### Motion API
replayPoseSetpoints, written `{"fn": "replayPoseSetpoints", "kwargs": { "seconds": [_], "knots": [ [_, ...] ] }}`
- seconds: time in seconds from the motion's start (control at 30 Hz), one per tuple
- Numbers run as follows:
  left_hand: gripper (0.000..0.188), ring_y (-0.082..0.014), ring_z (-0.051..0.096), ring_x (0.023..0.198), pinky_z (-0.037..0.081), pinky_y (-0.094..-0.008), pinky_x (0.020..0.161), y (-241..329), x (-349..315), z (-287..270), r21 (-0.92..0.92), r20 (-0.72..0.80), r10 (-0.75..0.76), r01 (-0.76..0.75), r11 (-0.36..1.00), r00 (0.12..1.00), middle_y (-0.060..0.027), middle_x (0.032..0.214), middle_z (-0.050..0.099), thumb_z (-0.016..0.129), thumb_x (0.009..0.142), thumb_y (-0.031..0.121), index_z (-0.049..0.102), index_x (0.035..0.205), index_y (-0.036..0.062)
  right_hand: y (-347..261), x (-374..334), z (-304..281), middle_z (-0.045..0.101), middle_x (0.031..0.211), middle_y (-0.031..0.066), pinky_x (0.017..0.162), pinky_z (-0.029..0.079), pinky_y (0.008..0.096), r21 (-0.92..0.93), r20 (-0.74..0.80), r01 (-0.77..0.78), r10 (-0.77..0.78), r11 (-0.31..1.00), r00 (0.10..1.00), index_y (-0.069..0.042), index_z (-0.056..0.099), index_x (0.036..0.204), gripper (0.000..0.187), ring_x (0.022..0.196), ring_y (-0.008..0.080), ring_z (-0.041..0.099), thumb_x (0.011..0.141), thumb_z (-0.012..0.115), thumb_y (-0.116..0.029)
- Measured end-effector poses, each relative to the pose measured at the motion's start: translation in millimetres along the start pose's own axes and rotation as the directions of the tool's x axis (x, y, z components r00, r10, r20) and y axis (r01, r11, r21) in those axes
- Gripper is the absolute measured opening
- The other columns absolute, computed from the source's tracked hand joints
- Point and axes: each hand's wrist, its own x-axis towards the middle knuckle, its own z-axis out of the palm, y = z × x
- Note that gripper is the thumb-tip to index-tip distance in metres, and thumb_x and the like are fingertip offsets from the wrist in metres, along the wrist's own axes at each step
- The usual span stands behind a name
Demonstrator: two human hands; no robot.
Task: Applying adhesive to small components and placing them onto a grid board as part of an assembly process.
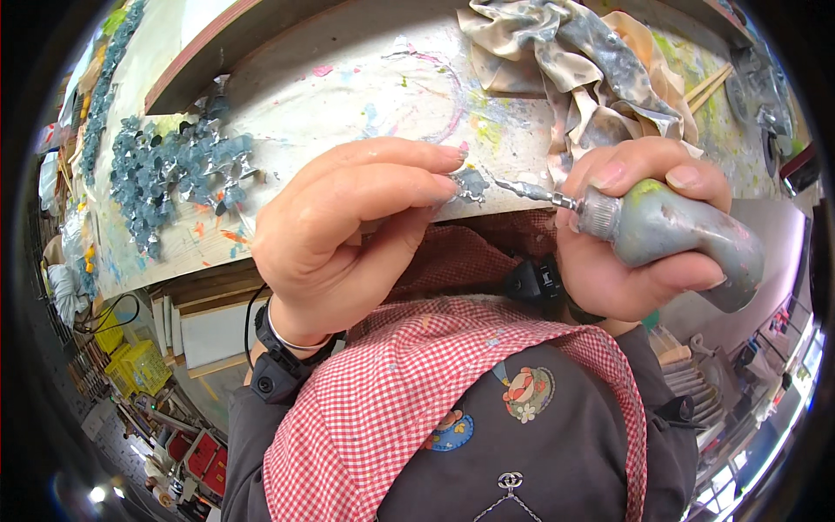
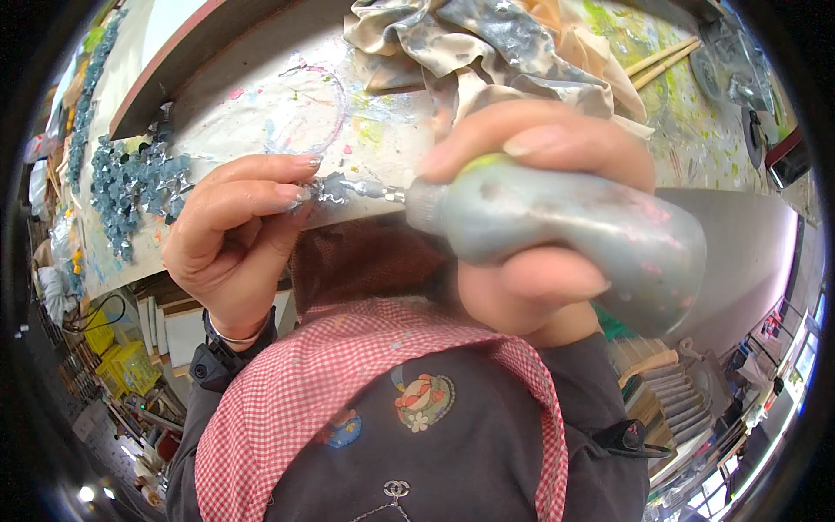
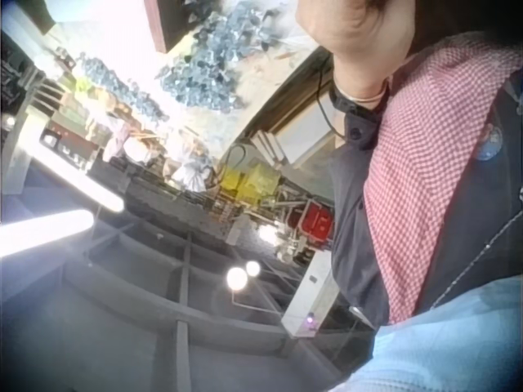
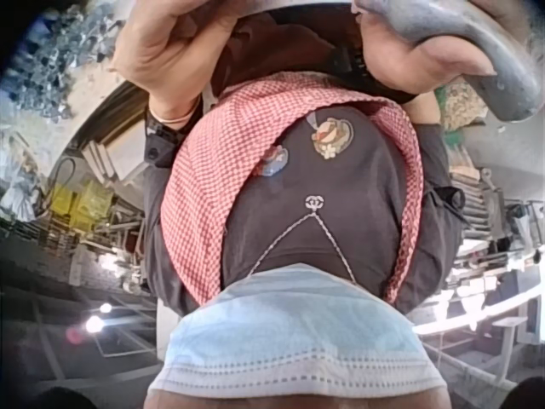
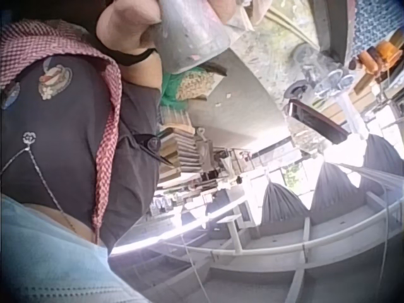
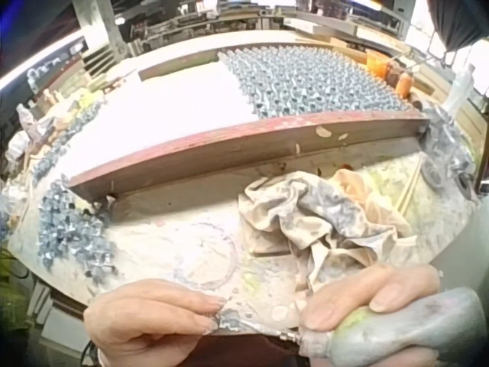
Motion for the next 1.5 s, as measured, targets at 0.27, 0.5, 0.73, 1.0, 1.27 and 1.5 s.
{"fn": "replayPoseSetpoints", "kwargs": {
  "seconds": [0.27,0.5,0.73,1.0,1.27,1.5],
  "knots": [
    [0.024,-0.0214,0.061,0.086,0.048,-0.0266,0.073,5,0,-3,0.013,0.049,-0.047,0.046,0.999,0.998,-0.018,0.092,0.063,0.062,0.067,-0.017,0.057,0.084,-0.0004,4,2,-9,0.05,0.083,0.0159,0.047,0.042,0.0264,0.021,0.032,0.069,-0.069,0.997,0.997,-0.002,0.039,0.111,0.057,0.058,0.0165,0.046,0.088,0.034,-0.055],
    [0.027,-0.0196,0.062,0.077,0.048,-0.024,0.062,-1,-3,-1,-0.01,-0.02,0.014,-0.015,1.0,1.0,-0.0144,0.09,0.065,0.06,0.063,-0.016,0.062,0.084,0.0008,3,6,-10,0.05,0.082,0.0165,0.047,0.043,0.0262,0.108,0.149,0.077,-0.093,0.991,0.984,-0.001,0.039,0.11,0.056,0.057,0.0167,0.046,0.088,0.036,-0.053],
    [0.027,-0.019,0.062,0.078,0.048,-0.0237,0.062,-3,-4,-2,0.001,-0.02,0.017,-0.017,1.0,1.0,-0.014,0.09,0.065,0.06,0.063,-0.016,0.062,0.084,0.0011,3,4,-11,0.05,0.083,0.0163,0.047,0.044,0.0262,0.092,0.174,0.072,-0.087,0.993,0.981,-0.001,0.039,0.11,0.057,0.062,0.0175,0.049,0.087,0.039,-0.053],
    [0.024,-0.0174,0.059,0.081,0.045,-0.0225,0.066,5,5,-1,0.04,-0.014,-0.042,0.043,0.998,0.999,-0.0154,0.092,0.063,0.062,0.066,-0.016,0.058,0.082,0.0014,2,15,-10,0.05,0.081,0.0153,0.048,0.045,0.0261,0.05,0.156,0.096,-0.103,0.994,0.982,-0.002,0.039,0.108,0.056,0.062,0.0179,0.049,0.086,0.04,-0.054],
    [0.023,-0.0211,0.062,0.077,0.049,-0.0253,0.065,14,2,-6,0.002,-0.032,-0.12,0.121,0.993,0.992,-0.013,0.088,0.064,0.061,0.065,-0.013,0.062,0.083,0.0012,-7,0,1,0.047,0.081,0.0147,0.039,0.044,0.0256,0.073,-0.045,-0.031,0.035,0.997,0.998,-0.004,0.035,0.106,0.05,0.051,0.0173,0.046,0.087,0.043,-0.05],
    [0.021,-0.0151,0.06,0.086,0.049,-0.0239,0.072,14,0,-13,-0.218,-0.008,-0.28,0.272,0.937,0.96,-0.011,0.092,0.062,0.058,0.071,-0.014,0.061,0.089,-0.0022,-21,0,4,0.051,0.089,0.0216,0.048,0.053,0.0311,0.269,-0.08,-0.103,0.129,0.958,0.988,-0.002,0.035,0.109,0.054,0.061,0.0258,0.057,0.082,0.055,-0.045]
  ]
}}
